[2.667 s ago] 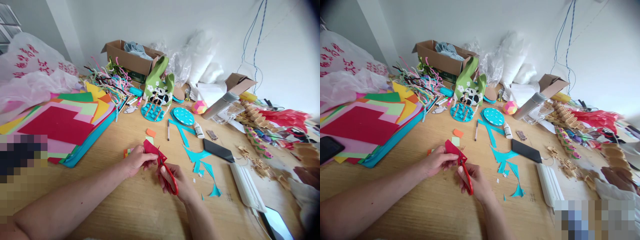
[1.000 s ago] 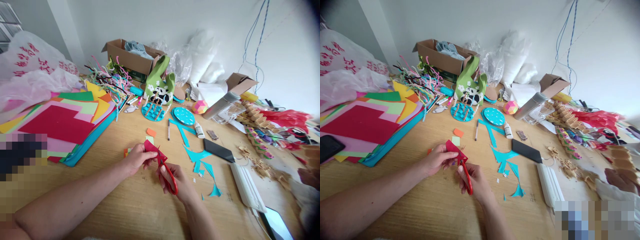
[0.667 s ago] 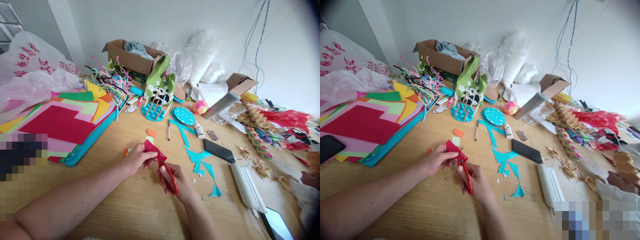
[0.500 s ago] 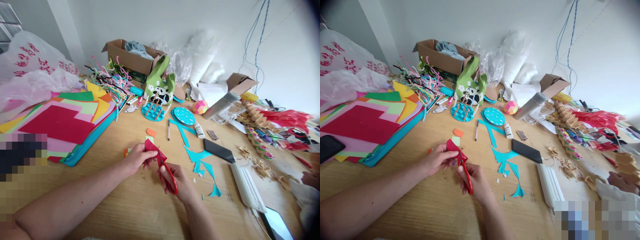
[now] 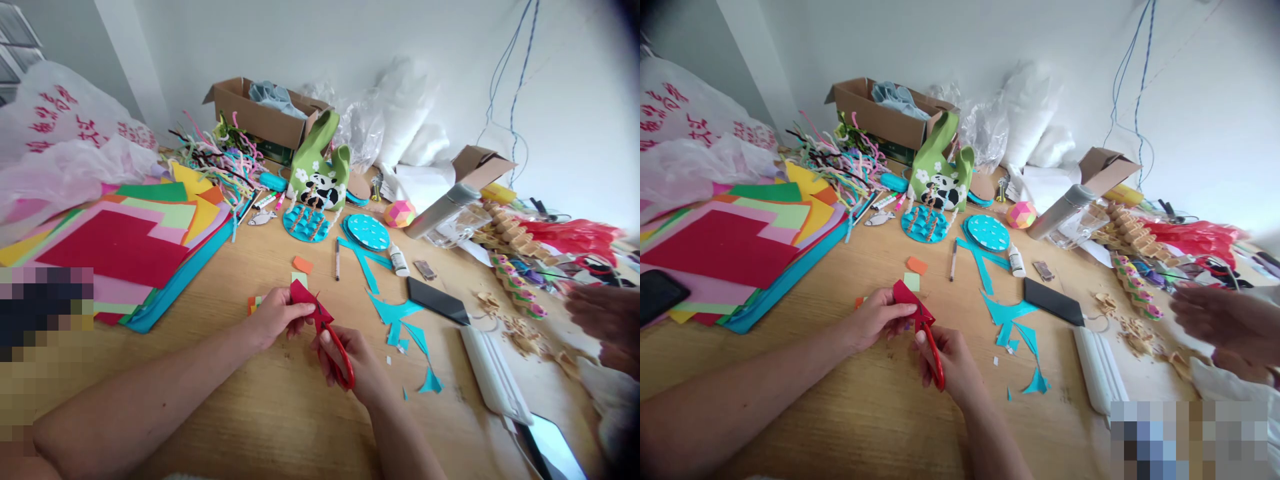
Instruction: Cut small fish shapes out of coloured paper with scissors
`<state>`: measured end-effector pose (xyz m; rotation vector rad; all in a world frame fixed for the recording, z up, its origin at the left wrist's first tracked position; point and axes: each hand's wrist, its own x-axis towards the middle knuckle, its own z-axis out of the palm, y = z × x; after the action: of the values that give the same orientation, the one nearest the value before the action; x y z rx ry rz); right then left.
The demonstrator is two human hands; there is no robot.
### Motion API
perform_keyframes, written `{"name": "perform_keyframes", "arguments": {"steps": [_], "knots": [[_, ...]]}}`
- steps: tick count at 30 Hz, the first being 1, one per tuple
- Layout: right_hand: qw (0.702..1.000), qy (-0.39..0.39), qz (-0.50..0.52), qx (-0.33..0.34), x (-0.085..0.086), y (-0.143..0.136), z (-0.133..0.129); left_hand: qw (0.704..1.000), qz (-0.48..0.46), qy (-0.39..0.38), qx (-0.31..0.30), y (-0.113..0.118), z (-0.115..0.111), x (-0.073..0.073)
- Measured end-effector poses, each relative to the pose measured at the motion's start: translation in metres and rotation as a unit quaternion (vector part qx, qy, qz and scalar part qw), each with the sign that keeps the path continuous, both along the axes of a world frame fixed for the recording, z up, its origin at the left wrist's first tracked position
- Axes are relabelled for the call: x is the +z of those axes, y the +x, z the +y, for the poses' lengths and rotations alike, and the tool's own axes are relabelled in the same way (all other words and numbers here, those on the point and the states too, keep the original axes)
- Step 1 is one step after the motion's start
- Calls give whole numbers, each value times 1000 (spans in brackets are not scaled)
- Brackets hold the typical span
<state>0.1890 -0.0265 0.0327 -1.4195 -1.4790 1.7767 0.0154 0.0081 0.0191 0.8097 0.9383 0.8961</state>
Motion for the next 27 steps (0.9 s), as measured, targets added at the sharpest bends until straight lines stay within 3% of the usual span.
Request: {"name": "perform_keyframes", "arguments": {"steps": [9,17,22,27], "knots": [[1000,-3,-7,-21,-1,0,0,1000,2,3,-10,-1,2,-2],[1000,-8,8,-24,-4,0,1,994,-90,-58,-4,-1,4,-2],[1000,-10,0,-25,-4,0,1,996,-76,-54,6,0,3,-2],[1000,-5,1,-18,-2,0,0,1000,4,-11,10,0,1,0]]}}
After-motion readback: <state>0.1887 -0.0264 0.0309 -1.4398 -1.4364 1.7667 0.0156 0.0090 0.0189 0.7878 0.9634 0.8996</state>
